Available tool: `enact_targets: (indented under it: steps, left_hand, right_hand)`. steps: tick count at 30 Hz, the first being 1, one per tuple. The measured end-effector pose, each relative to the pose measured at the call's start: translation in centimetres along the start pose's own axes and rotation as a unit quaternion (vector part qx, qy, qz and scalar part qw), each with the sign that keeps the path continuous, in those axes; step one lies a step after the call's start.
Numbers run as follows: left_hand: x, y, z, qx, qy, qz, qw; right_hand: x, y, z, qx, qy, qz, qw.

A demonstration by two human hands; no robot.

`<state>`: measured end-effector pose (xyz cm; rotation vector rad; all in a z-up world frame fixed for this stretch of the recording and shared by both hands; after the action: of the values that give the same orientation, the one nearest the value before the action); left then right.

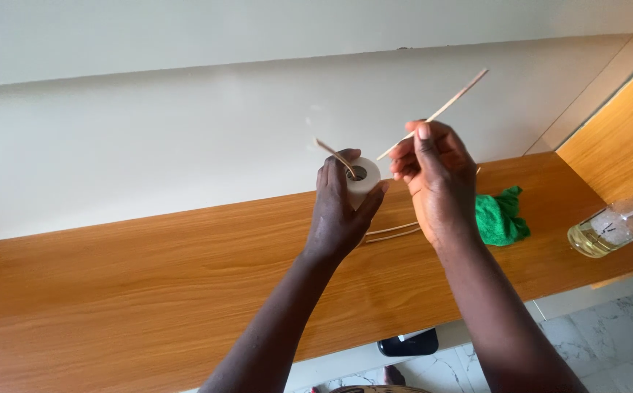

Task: Wipe down a glass diffuser bottle and lid, assemble them, insert reeds, and place the unit on a shelf.

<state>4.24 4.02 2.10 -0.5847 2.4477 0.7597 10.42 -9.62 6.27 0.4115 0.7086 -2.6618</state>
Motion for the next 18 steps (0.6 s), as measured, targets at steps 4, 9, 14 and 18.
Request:
enact_targets:
  steps: [4,9,14,18]
  left_hand:
    - [0.2,-0.1,0.4,-0.006,-0.031,-0.031,0.999]
    - [-0.2,-0.5,0.6,-0.024,0.018,0.014,0.999]
    - [-0.3,-1.1,0.7,-0.034,0.032,0.023,0.999]
    - [-0.5,-1.0,0.2,-0.03,0.055,0.008,0.998]
  right_hand:
    - [0.2,-0.5,0.3,-0.004,0.025,0.008,1.0]
    - [0.1,-0.6,-2.1,0.213,-0.097,0.049,0.971]
    - [0.1,-0.4,-1.5,0.382,-0.003,0.102,0.918]
    - [-0.2,1.6,-1.0,0.365,0.003,0.117,0.923]
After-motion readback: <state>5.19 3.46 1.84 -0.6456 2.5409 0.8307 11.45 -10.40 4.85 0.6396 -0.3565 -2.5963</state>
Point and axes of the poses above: each hand's wrist, its own x-axis away from the middle knuckle, its own y-axis out of the back of the hand, z = x × y, the point moved 6 cm from there along -x, towards the middle knuckle, and after that the axes turned 9 degrees about -x, right-handed, at the moved point
